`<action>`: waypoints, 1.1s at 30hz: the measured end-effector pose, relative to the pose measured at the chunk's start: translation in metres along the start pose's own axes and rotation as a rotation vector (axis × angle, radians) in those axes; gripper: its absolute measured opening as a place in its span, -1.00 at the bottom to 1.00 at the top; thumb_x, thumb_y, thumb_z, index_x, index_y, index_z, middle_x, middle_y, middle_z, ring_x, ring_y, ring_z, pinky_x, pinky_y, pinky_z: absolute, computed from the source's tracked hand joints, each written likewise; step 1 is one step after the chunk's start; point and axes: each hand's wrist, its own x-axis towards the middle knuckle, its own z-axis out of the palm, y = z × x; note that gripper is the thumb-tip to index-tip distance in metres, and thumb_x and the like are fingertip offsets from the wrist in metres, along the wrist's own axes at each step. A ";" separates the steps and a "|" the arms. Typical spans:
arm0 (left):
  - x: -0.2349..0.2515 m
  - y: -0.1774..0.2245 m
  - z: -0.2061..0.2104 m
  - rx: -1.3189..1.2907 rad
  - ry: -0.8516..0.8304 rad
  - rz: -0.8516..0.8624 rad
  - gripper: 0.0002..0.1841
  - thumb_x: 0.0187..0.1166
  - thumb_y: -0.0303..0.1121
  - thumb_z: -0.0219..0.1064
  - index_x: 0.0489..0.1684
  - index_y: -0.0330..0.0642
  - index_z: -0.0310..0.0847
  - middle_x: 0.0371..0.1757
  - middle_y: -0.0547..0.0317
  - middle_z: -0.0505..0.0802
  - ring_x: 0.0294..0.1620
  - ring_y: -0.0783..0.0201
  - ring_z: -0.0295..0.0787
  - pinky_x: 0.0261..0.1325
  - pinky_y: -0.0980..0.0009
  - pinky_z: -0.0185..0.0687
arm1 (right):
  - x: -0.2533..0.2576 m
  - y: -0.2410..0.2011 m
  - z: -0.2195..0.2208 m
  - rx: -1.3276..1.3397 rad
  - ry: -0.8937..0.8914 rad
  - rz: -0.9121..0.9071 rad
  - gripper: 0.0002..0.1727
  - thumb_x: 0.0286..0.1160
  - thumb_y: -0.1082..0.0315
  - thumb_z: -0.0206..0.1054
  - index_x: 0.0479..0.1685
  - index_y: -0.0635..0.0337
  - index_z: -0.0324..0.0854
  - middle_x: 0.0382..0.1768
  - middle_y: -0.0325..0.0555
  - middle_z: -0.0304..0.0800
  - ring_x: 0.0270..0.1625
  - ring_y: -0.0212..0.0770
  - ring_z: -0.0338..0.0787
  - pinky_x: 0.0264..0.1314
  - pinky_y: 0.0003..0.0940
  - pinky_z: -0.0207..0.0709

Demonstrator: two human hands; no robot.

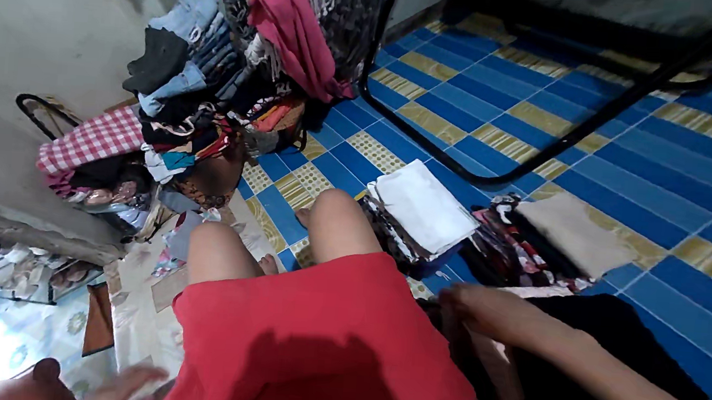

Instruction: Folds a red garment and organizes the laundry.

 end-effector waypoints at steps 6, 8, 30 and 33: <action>0.116 -0.020 0.000 -0.356 0.363 0.171 -0.13 0.39 0.16 0.46 0.75 0.03 0.30 0.74 0.10 0.42 0.77 0.08 0.24 0.71 -0.14 0.23 | 0.055 -0.040 -0.020 0.957 0.168 -0.252 -0.52 0.74 0.13 0.13 0.55 0.10 0.46 0.37 -0.08 0.67 0.34 -0.21 0.69 0.41 -0.10 0.58; 0.134 -0.035 -0.009 -0.495 0.290 0.176 -0.17 0.19 0.02 0.62 0.57 0.01 0.42 0.51 0.19 0.61 0.54 0.20 0.50 0.55 0.06 0.47 | 0.063 -0.036 -0.013 1.040 0.044 -0.247 -0.58 0.72 0.07 0.07 0.38 0.06 0.54 0.11 -0.25 0.77 0.13 -0.39 0.76 0.22 -0.31 0.67; 0.141 -0.048 -0.097 -0.285 -0.312 0.114 -0.89 0.50 -0.37 0.47 -0.39 -0.17 0.79 -0.52 0.31 0.78 -0.48 0.48 0.67 -0.31 0.49 0.57 | 0.049 0.039 -0.110 0.602 -0.082 -0.220 -0.88 0.30 0.60 0.47 -0.48 0.23 0.72 -0.54 -0.07 0.80 -0.46 -0.21 0.80 -0.36 -0.35 0.67; 0.142 -0.065 -0.108 -0.213 -0.151 0.174 -0.81 0.59 -0.38 0.35 -0.43 -0.20 0.79 -0.54 0.33 0.75 -0.51 0.53 0.60 -0.34 0.50 0.52 | 0.055 0.042 -0.111 0.626 0.054 -0.272 -0.85 0.30 0.67 0.40 -0.49 0.24 0.71 -0.55 -0.04 0.79 -0.47 -0.16 0.80 -0.36 -0.28 0.69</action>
